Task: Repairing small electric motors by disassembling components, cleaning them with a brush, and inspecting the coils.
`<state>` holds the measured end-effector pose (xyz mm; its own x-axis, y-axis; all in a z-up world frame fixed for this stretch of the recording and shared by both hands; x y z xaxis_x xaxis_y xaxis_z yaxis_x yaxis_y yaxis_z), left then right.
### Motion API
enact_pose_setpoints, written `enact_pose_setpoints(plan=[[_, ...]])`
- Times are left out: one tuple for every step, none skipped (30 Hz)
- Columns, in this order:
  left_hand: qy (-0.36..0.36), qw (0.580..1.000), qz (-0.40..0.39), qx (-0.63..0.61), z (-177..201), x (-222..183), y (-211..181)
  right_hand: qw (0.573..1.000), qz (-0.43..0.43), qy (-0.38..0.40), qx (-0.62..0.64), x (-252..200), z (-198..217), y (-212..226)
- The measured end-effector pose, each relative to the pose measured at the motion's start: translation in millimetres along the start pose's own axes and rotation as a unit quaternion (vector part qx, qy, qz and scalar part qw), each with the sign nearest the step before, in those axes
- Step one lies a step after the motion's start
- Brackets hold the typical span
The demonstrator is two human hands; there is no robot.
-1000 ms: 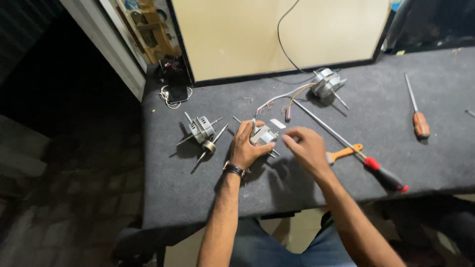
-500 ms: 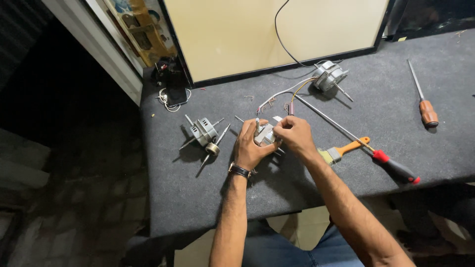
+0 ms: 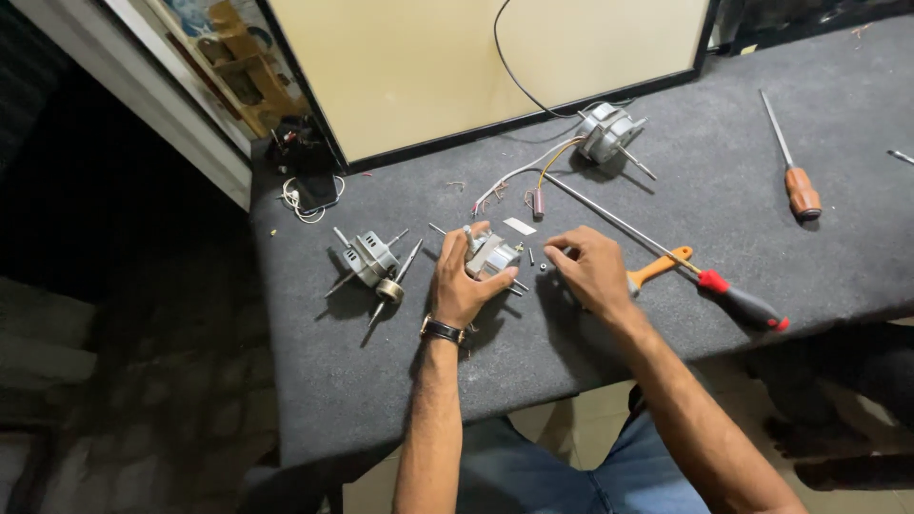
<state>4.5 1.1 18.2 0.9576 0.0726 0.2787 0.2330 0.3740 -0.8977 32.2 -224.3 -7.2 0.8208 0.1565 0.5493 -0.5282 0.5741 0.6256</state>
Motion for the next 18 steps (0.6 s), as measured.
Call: enact_pose_setpoints(plan=[[0.001,1.000,-0.001,0.002,-1.0,0.0,5.3,1.000,-0.001,-0.002,0.001,-3.1,10.7,8.5],[-0.001,1.000,-0.012,0.003,-1.9,0.1,10.0,1.000,0.002,-0.007,-0.020,-6.0,21.8,17.1],[-0.002,1.000,-0.024,0.005,-2.1,1.1,14.4,0.999,0.005,-0.013,-0.039,-8.4,32.4,25.7],[0.000,1.000,-0.025,0.008,-2.1,0.7,13.6,0.999,0.004,-0.015,-0.037,-17.1,39.7,21.0],[-0.003,1.000,-0.031,0.007,-2.9,1.1,12.7,0.997,0.019,-0.033,-0.061,-25.0,47.9,16.2],[-0.005,0.999,-0.036,0.006,-3.5,1.5,11.9,0.994,0.035,-0.051,-0.085,-32.9,55.7,11.4],[-0.005,0.999,-0.037,0.007,-3.8,1.9,11.4,0.994,0.035,-0.053,-0.084,-41.7,55.6,6.2],[-0.005,0.999,-0.041,0.006,-4.2,2.3,11.0,0.994,0.018,-0.078,-0.070,-50.7,55.7,0.5],[-0.005,0.999,-0.044,0.005,-5.0,1.0,10.9,0.993,0.000,-0.102,-0.055,-61.2,55.8,-5.2],[-0.005,0.999,-0.044,0.007,-3.4,2.1,9.8,0.993,-0.001,-0.103,-0.054,-61.9,54.5,-8.8],[-0.006,0.999,-0.044,0.010,-3.7,0.7,8.8,0.993,-0.026,-0.113,-0.028,-64.4,55.3,-13.0],[-0.006,0.999,-0.045,0.014,-4.1,-0.9,7.7,0.991,-0.052,-0.123,-0.002,-67.2,56.2,-17.2],[-0.006,0.999,-0.043,0.014,-1.5,-3.9,1.1,0.991,-0.053,-0.122,-0.002,-66.3,54.5,-19.1],[0.008,1.000,0.009,0.010,1.0,-7.0,-5.0,0.993,-0.039,-0.115,-0.002,-65.5,53.0,-20.5],[0.021,0.998,0.060,0.004,2.9,-7.8,-11.7,0.994,-0.023,-0.109,-0.003,-62.5,52.3,-22.4],[0.022,0.998,0.058,0.004,5.7,-12.0,-12.1,0.994,-0.022,-0.110,-0.004,-64.2,51.2,-24.8],[0.024,0.995,0.091,0.022,8.0,-15.8,-11.7,0.994,-0.027,-0.109,-0.002,-64.9,50.3,-28.1],[0.026,0.991,0.123,0.040,10.4,-19.8,-11.1,0.994,-0.032,-0.107,0.001,-65.6,49.2,-31.3]])
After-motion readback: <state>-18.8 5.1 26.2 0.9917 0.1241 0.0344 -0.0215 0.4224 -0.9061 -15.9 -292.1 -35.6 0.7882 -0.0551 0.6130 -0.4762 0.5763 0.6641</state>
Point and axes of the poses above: each hand's wrist, its own x-axis towards the middle knuckle, its own z-axis out of the back of the hand, y = z × x, the point moved 1 cm from there along x, towards the middle knuckle, and after that the axes turned 12 degrees about z, right-handed, at the moved point
